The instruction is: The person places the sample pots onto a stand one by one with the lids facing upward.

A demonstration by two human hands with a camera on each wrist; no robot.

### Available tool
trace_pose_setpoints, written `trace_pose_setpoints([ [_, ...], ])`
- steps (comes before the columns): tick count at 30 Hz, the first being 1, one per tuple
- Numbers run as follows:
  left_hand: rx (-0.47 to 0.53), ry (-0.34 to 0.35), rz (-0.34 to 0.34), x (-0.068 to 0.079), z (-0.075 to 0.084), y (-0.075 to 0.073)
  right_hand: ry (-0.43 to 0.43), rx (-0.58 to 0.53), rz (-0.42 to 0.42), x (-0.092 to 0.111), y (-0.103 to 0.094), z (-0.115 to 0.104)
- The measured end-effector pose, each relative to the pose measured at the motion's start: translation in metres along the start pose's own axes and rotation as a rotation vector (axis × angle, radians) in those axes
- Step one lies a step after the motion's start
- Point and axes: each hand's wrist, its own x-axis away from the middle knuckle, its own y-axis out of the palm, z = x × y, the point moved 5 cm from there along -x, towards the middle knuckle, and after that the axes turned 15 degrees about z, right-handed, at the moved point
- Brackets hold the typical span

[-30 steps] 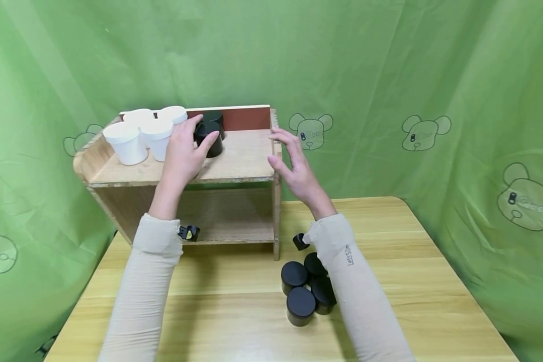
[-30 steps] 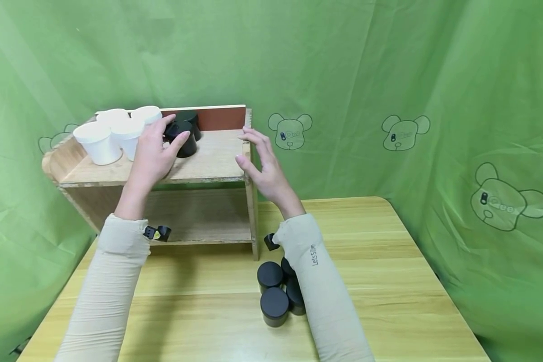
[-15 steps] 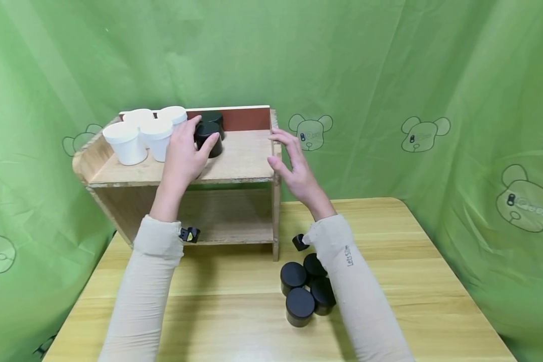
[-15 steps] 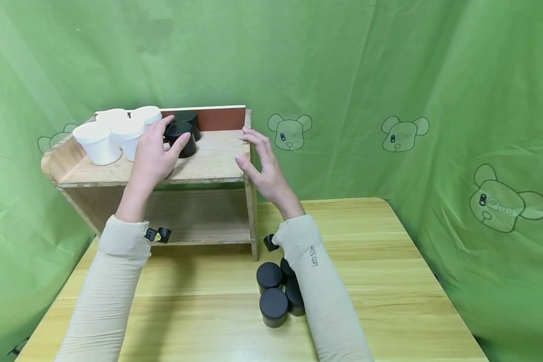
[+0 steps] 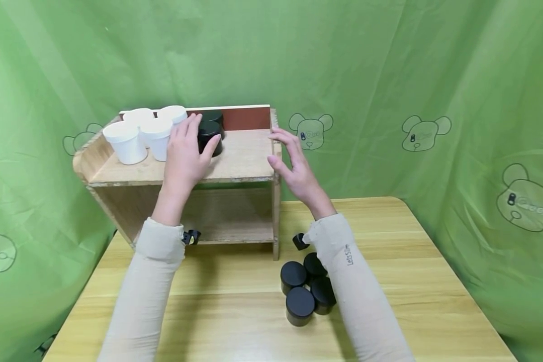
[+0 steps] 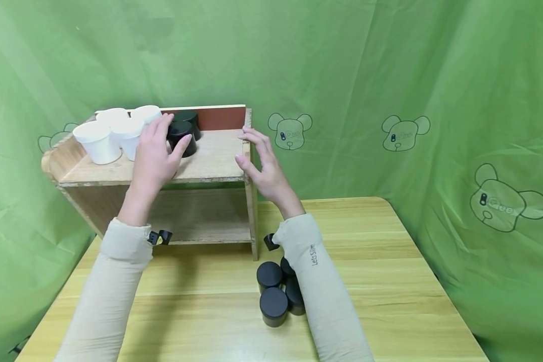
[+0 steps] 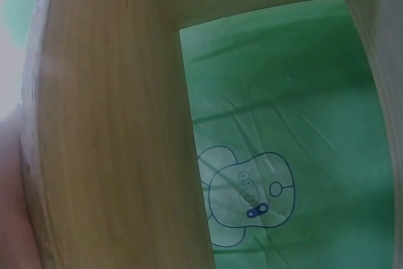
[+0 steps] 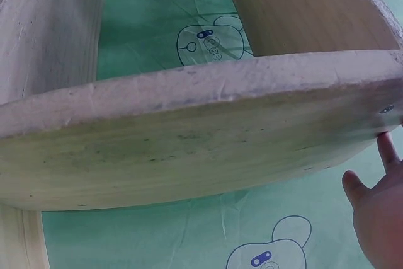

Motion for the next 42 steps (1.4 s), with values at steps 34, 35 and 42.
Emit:
trace_pose_setpoints([
  [34,0.231,0.336,0.317,0.070,0.039,-0.018,-0.018,0.109,-0.085,-0.005,-0.008,-0.003],
  [35,0.235,0.343,0.310,0.073,0.039,-0.018,-0.020,0.115,-0.088,-0.005,-0.008,-0.003],
  [42,0.241,0.453,0.311,0.096,0.047,-0.012,-0.029,0.117,-0.102,-0.006,-0.010,-0.006],
])
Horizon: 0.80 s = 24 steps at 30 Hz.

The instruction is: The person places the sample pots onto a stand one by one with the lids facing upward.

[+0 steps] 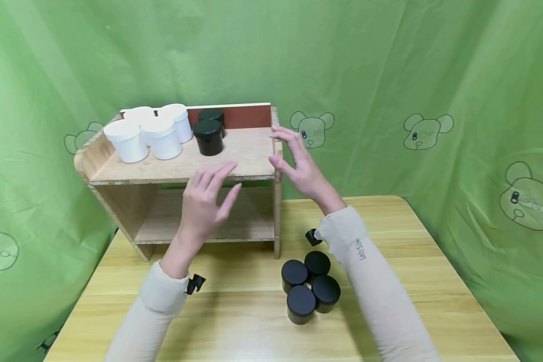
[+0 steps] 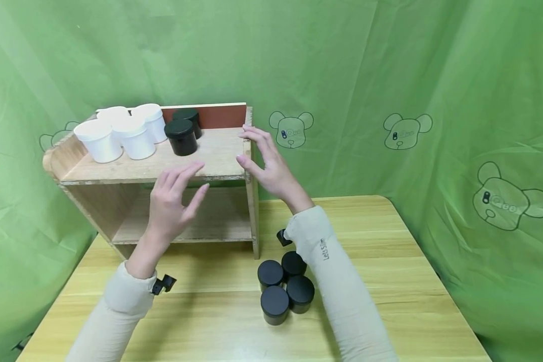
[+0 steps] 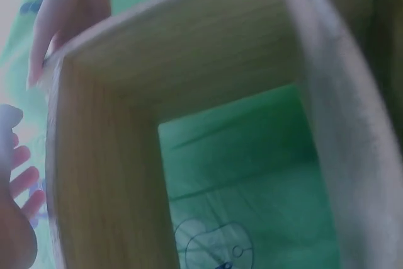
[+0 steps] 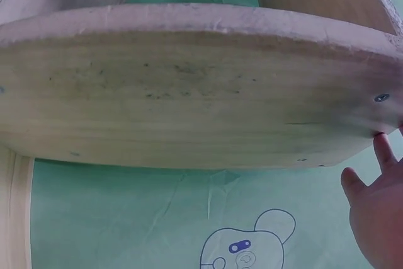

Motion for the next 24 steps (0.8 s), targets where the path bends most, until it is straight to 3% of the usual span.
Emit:
trace_pose_setpoints([
  [5,0.065,0.082,-0.022,0.022,0.018,0.007,-0.015,0.027,-0.024,-0.001,-0.002,-0.002],
  [9,0.158,0.071,-0.141,0.052,0.029,0.020,-0.035,0.060,-0.053,-0.002,-0.005,-0.003],
  [17,0.288,-0.113,-0.557,0.125,0.043,0.048,-0.048,0.116,-0.103,-0.004,-0.010,-0.006],
  [24,0.346,-0.305,-0.936,0.173,0.047,0.063,-0.032,0.145,-0.140,-0.006,-0.013,-0.007],
])
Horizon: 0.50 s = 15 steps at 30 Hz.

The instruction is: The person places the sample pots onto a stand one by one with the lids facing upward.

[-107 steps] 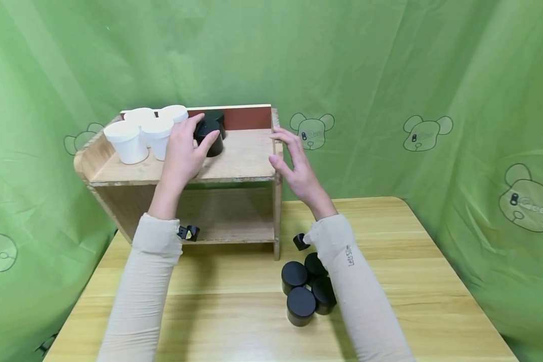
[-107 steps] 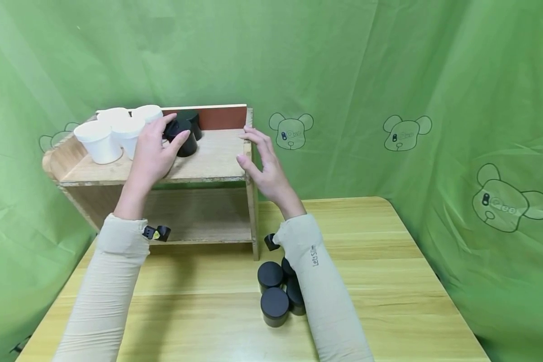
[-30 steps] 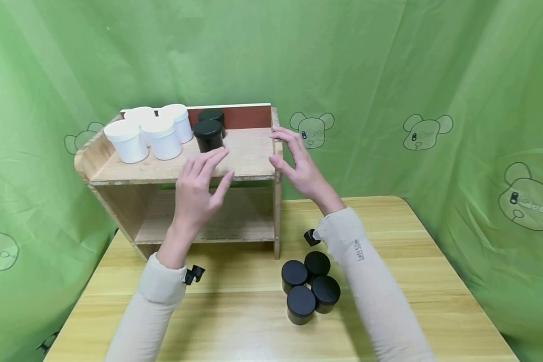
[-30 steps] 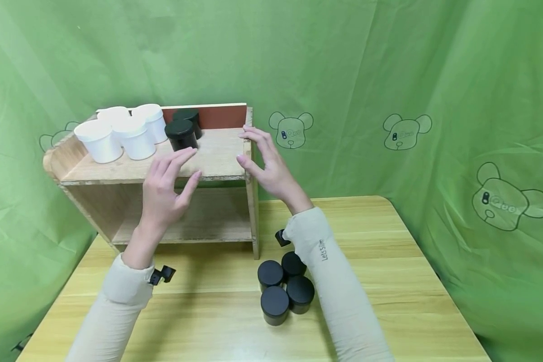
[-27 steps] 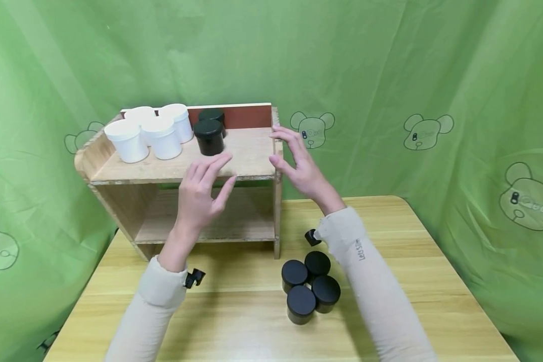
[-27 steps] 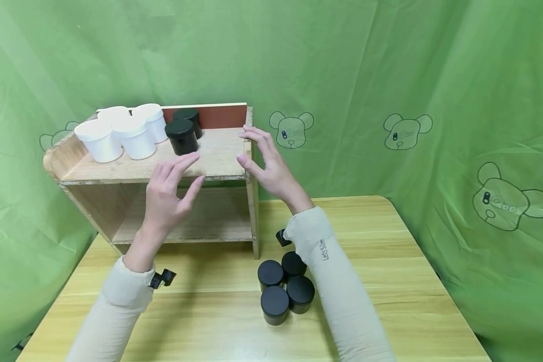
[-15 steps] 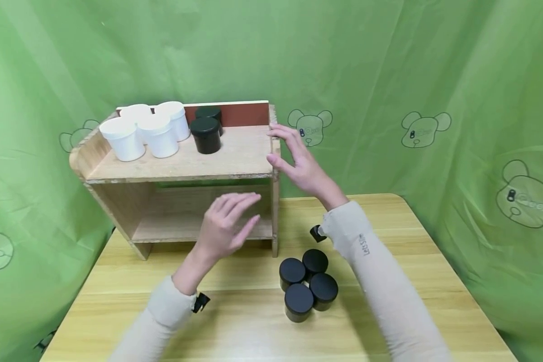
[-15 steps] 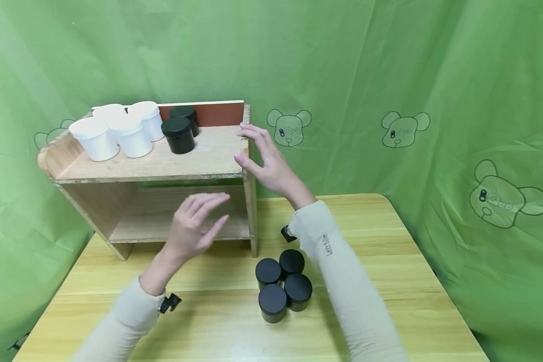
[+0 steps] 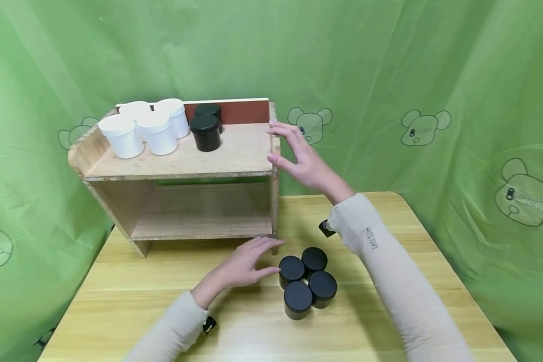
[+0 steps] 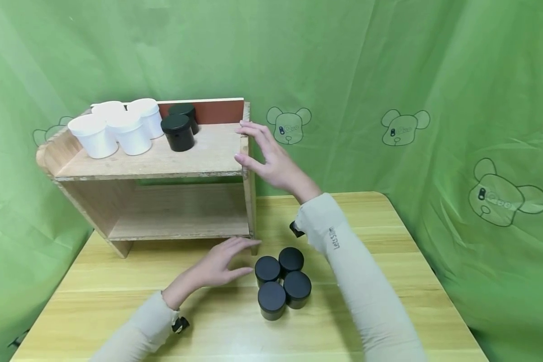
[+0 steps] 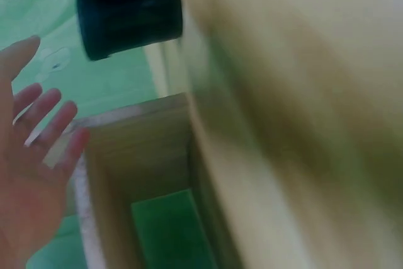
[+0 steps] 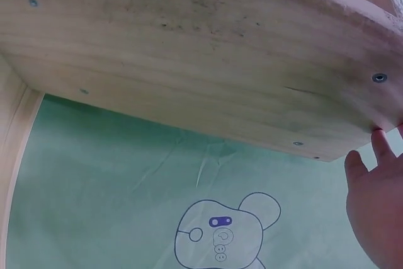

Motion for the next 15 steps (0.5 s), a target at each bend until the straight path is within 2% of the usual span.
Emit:
trace_pose_setpoints([
  [2,0.020,-0.027,-0.062,0.002,-0.002,0.010,0.002,0.011,-0.013,0.000,-0.001,0.000],
  [5,0.039,-0.048,-0.103,0.005,-0.004,0.020,-0.004,0.024,-0.035,-0.001,-0.003,0.000],
  [11,0.067,-0.033,-0.124,0.007,-0.003,0.034,-0.020,0.048,-0.061,-0.001,-0.006,0.000],
  [15,0.068,-0.040,-0.124,0.007,-0.004,0.039,-0.037,0.046,-0.064,-0.002,-0.006,0.001],
])
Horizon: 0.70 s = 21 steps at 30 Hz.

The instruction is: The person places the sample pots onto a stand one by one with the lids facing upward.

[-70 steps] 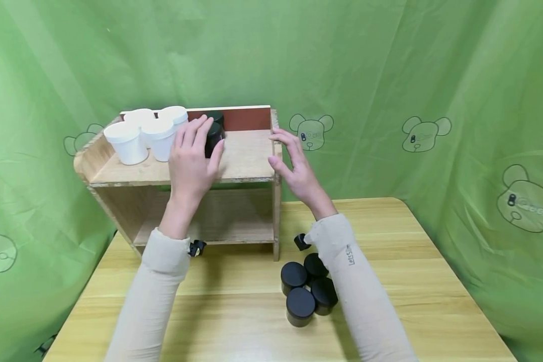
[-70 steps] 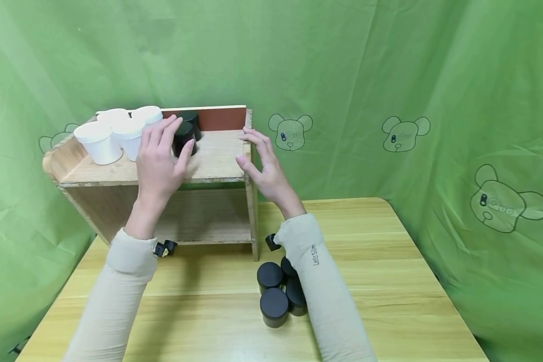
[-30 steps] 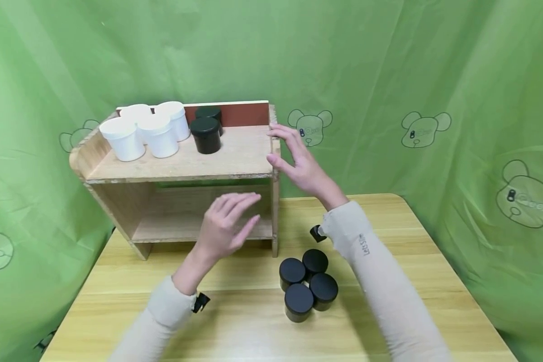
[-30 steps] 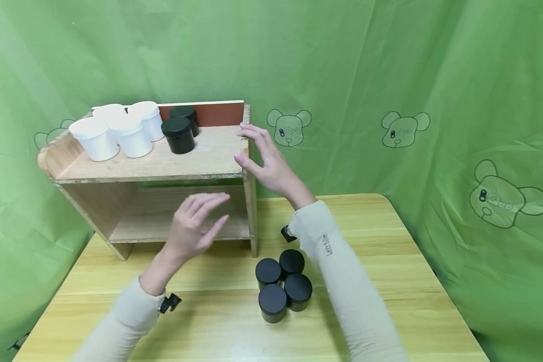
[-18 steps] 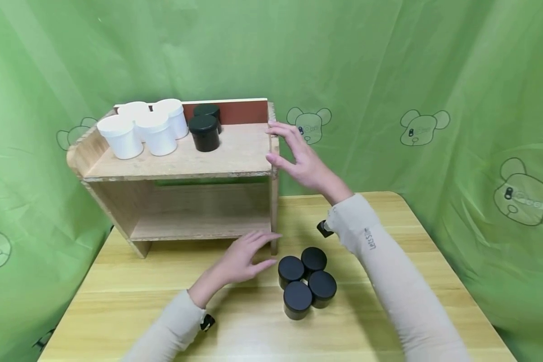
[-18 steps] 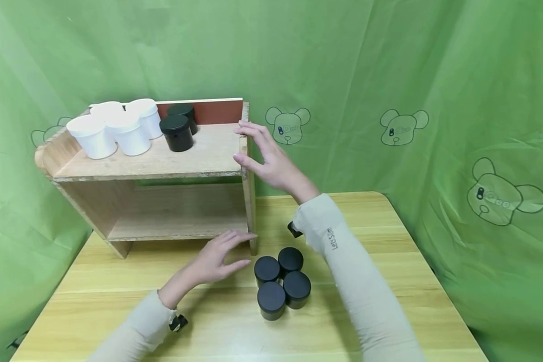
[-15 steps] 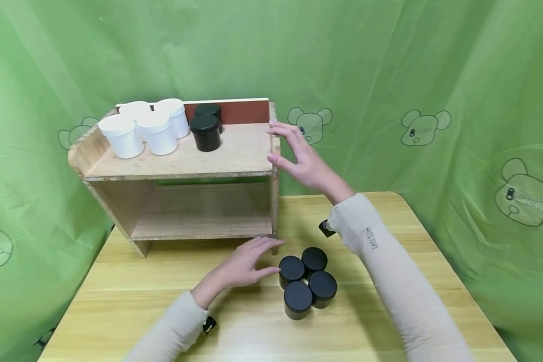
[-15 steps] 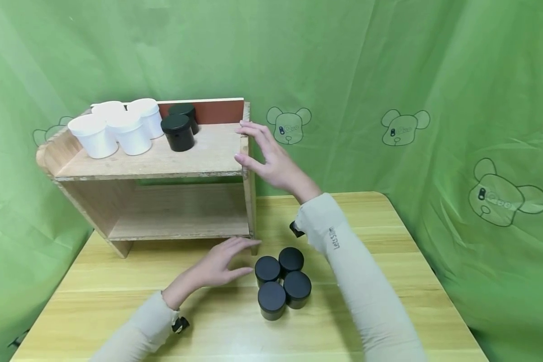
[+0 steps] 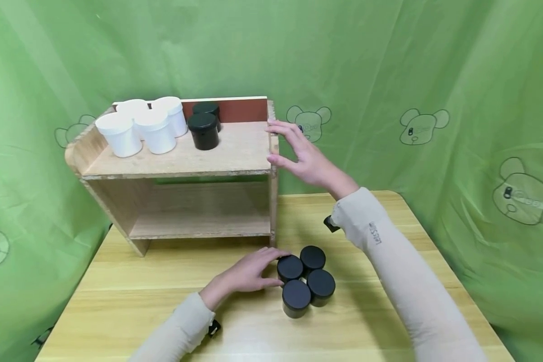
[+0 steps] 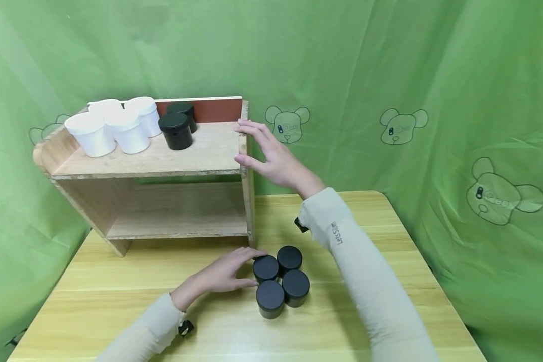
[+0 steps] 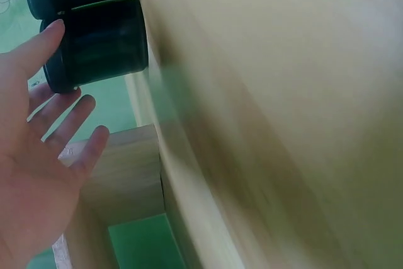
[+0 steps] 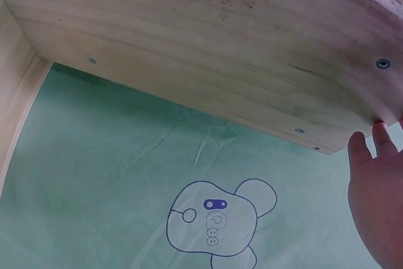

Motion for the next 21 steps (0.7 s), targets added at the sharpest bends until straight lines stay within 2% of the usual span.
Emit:
trace_pose_setpoints([
  [8,-0.013,0.010,-0.005,-0.0016,0.0005,0.0049,0.001,0.019,-0.010,-0.0006,-0.0009,0.0002],
  [21,0.048,-0.025,-0.014,-0.0011,0.0006,0.0082,0.000,0.029,-0.012,-0.0003,-0.0018,-0.0011],
])
